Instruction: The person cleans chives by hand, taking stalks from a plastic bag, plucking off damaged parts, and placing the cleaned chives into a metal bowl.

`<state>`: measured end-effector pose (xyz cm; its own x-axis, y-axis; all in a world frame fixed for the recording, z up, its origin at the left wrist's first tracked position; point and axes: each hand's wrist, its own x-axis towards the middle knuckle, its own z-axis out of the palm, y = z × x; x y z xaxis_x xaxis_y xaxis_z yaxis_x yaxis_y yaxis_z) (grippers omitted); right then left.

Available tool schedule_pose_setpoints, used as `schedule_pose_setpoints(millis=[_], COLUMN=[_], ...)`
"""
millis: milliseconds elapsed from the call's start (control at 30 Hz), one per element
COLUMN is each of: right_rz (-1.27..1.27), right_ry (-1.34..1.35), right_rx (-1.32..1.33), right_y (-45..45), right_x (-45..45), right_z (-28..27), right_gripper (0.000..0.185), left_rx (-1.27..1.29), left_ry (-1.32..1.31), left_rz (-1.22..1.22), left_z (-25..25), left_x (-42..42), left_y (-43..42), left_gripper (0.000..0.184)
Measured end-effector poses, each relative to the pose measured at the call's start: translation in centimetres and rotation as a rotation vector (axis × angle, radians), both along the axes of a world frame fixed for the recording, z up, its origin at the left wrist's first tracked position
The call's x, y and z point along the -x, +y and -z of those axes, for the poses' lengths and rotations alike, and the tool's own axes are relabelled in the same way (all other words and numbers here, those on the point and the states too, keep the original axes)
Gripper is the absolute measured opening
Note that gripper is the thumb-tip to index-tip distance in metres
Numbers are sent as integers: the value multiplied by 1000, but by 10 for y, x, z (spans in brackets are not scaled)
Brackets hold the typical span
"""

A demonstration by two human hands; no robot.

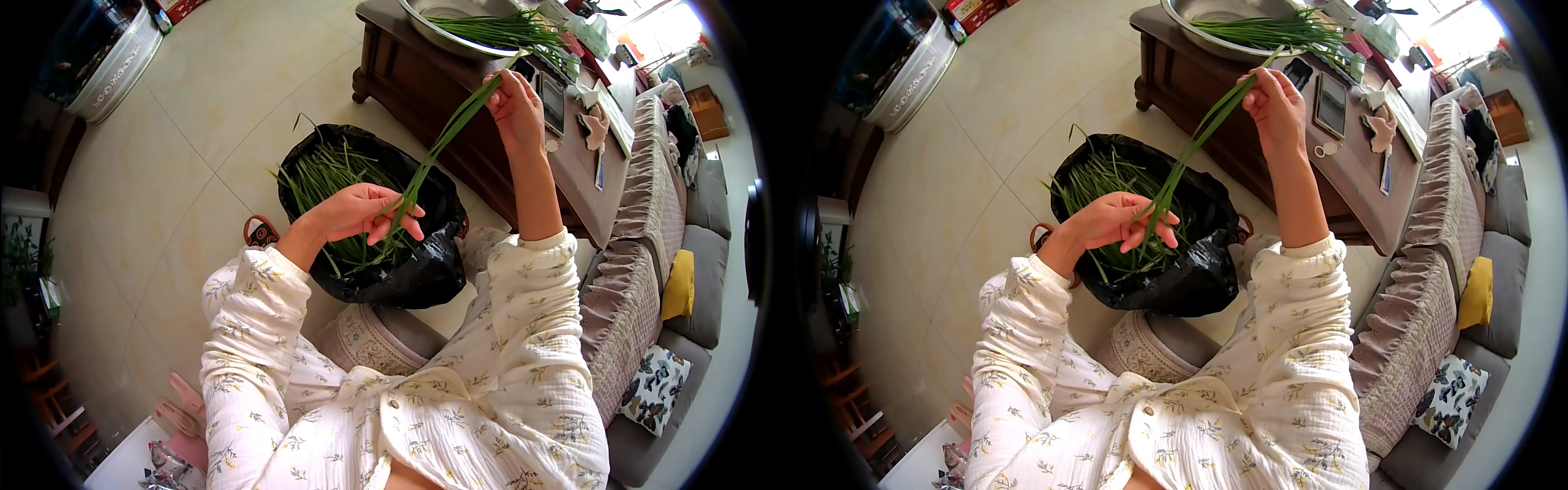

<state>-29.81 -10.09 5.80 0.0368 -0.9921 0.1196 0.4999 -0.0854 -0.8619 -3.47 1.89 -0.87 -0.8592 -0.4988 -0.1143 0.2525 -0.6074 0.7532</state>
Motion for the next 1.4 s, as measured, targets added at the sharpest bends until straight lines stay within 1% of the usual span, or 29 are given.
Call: schedule_pose_setpoints(millis=[67,167,267,467,567,600,667,767,900,1000,1033,1067,1100,1133,1167,1200,1233,1267,1300,1333,1367,1400], right_rz=[21,35,53,104,118,116,194,309,378,456,517,626,724,757,826,844,887,823,840,886,716,663], right_ry=[2,-11,-29,-59,-101,-121,-145,-162,-180,-269,-62,41,73,163,314,438,613,770,1058,1299,1597,1784], right_rx=[-3,9,12,12,23,28,19,53,124,166,333,401,489,623,765,876,1012,1181,1032,1278,1179,1155], right_y=[-1,-4,-4,-8,-11,-10,-8,-8,-8,-3,16,24,31,32,30,30,17,2,-14,-31,-33,-62], right_x=[5,11,16,30,42,41,39,37,39,52,47,41,30,26,18,7,11,8,15,-3,-19,-22], right_z=[-1,1,0,1,4,2,-2,-3,1,-11,-49,-76,-103,-125,-148,-167,-180,-193,-198,-208,-207,-193], right_gripper=[12,12,11,12,13,13,10,10,9,9,9,8,7,7,8,6,10,14,19,19,13,9], left_rx=[-30,-67,-56,-63,-40,-33,-21,6,-78,-171,-16,95,217,340,633,929,1005,1098,1191,1284,1378,1391], left_ry=[11,-33,-63,-62,-136,-151,-180,-131,-55,-140,-333,-418,-546,-672,-872,-1063,-1095,-1148,-1203,-1257,-1299,-1349], left_rz=[26,9,34,74,81,42,-35,-264,-605,-787,-688,-627,-579,-527,-537,-542,-540,-530,-520,-507,-471,-429], left_z=[1,-6,-5,5,6,7,10,19,23,35,29,22,23,26,26,27,30,32,33,36,41,43], left_x=[-1,-2,-3,-5,-7,-7,-7,-7,-4,-9,-12,-12,-11,-10,-8,-7,-7,-7,-8,-9,-12,-12], left_y=[1,5,5,7,7,7,9,10,10,11,12,13,16,19,23,27,30,29,27,24,21,20], left_gripper=[42,37,32,27,26,25,25,24,22,22,23,23,21,21,23,28,35,36,38,39,41,39])
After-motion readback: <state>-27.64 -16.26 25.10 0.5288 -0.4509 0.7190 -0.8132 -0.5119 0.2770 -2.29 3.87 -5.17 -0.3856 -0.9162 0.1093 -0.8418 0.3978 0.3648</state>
